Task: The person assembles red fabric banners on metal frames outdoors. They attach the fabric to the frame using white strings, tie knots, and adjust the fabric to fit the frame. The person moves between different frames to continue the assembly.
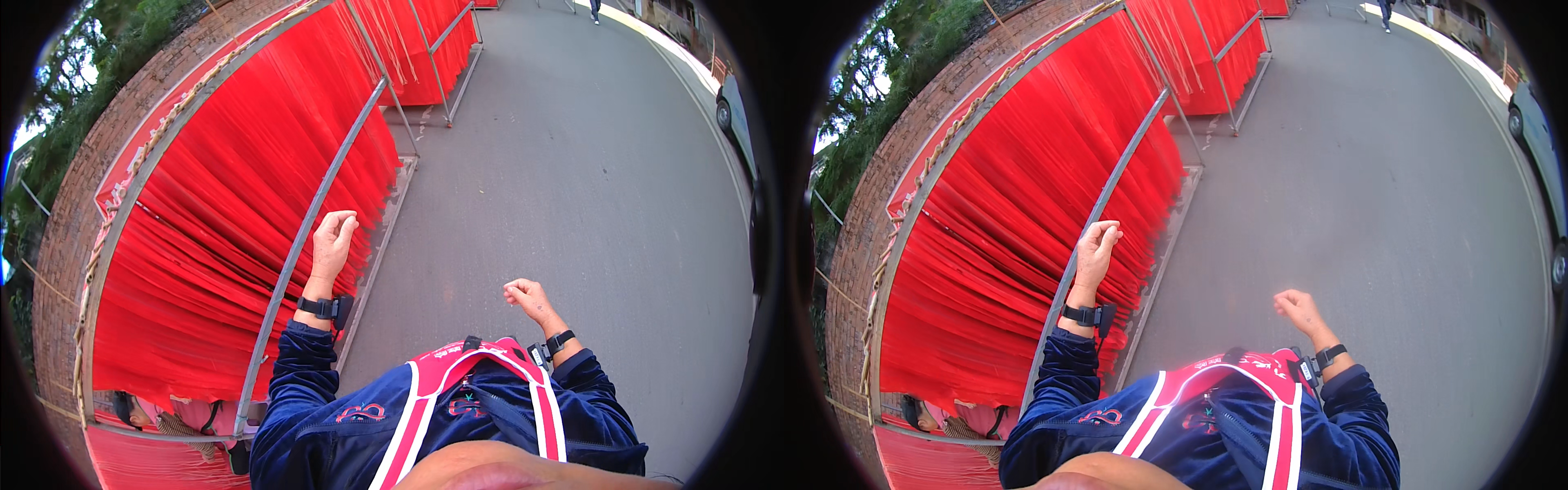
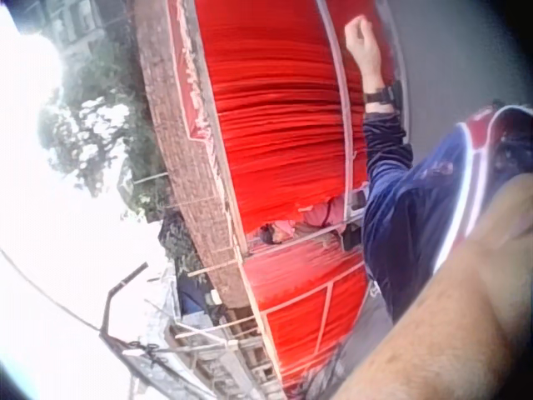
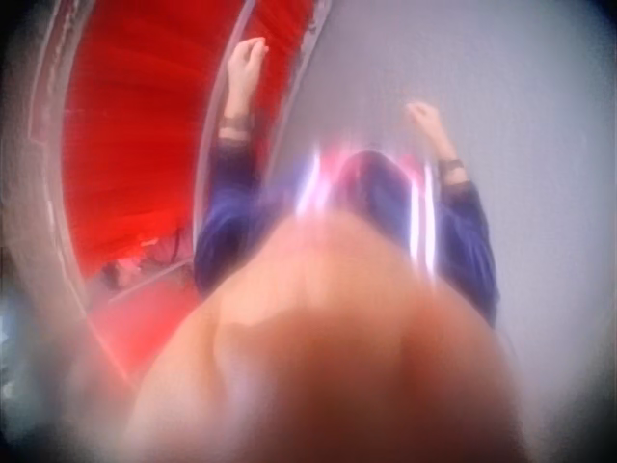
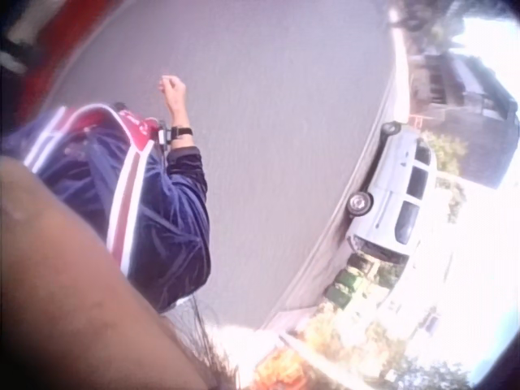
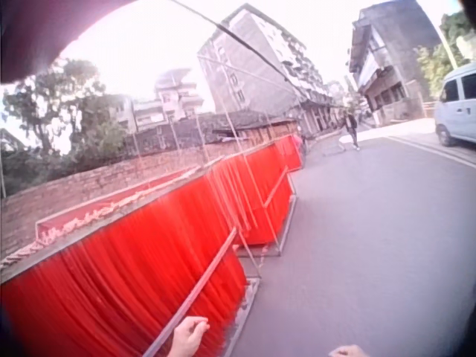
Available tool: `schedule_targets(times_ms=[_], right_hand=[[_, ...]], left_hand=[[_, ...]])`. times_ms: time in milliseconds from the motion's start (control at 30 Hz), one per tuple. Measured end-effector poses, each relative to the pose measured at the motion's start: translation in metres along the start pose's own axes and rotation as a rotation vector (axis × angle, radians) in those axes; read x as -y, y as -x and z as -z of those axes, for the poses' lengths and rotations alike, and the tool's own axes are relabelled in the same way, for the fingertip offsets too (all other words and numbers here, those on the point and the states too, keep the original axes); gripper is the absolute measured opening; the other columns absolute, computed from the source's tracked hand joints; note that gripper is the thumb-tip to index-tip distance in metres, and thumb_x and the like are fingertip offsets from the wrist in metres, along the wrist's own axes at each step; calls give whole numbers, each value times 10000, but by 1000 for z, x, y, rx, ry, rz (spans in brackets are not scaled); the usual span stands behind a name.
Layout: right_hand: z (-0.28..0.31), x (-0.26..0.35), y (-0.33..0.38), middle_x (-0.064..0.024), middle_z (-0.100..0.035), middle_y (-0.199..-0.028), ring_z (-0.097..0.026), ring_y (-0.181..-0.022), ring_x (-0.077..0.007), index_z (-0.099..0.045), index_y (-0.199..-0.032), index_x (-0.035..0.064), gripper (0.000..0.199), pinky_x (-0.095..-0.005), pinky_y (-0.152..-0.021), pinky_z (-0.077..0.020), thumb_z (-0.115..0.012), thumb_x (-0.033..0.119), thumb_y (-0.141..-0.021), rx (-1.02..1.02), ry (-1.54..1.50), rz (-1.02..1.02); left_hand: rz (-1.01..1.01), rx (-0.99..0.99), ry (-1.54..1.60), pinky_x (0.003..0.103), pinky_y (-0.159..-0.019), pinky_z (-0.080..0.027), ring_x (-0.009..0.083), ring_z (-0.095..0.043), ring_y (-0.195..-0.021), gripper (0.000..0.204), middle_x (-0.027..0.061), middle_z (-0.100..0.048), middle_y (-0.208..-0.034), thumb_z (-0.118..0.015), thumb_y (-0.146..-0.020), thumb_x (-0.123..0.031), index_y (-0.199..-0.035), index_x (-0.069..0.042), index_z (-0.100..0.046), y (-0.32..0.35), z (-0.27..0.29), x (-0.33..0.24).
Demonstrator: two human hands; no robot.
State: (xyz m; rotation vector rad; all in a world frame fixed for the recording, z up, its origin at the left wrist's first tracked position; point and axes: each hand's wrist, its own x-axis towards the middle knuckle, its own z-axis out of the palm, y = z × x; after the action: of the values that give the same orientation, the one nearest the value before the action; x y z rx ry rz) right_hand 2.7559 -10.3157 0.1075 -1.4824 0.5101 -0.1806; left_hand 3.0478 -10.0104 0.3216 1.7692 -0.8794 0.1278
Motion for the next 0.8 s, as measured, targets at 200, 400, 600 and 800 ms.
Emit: schedule_targets(times_ms=[200, 400, 600, 800], right_hand=[[71, 29, -173, -61, -699, -898, -655, -784, -120, -686, -1026, 5, 210, -268, -722, -543, -615, 183, -941, 32, 14, 78], [131, 114, -370, -55, -693, -913, -653, -798, -118, -684, -1042, 20, 207, -275, -737, -551, -604, 192, -960, 130, 132, 108], [131, 211, -543, -59, -693, -931, -649, -823, -117, -677, -1052, -13, 253, -272, -747, -537, -605, 210, -956, 328, 69, 259], [80, 283, -665, -53, -685, -932, -642, -829, -112, -671, -1061, -15, 226, -267, -768, -533, -592, 173, -964, 439, -12, 410]], left_hand=[[-180, -94, -110, 275, -838, -536, 166, -641, -980, 172, 98, -609, -1130, -645, -918, -57, -1074, 14, -646, -138, -60, 34], [-121, -294, -307, 301, -855, -548, 189, -642, -996, 205, 114, -583, -1184, -642, -916, -52, -1110, 13, -630, -272, -89, 61], [-206, -463, -417, 304, -857, -531, 188, -622, -1008, 190, 118, -590, -1189, -643, -924, -70, -1100, 0, -639, -372, -89, 80], [-298, -526, -634, 321, -898, -517, 215, -600, -1070, 208, 119, -582, -1222, -648, -924, -79, -1118, -5, -634, -472, -67, 91]])
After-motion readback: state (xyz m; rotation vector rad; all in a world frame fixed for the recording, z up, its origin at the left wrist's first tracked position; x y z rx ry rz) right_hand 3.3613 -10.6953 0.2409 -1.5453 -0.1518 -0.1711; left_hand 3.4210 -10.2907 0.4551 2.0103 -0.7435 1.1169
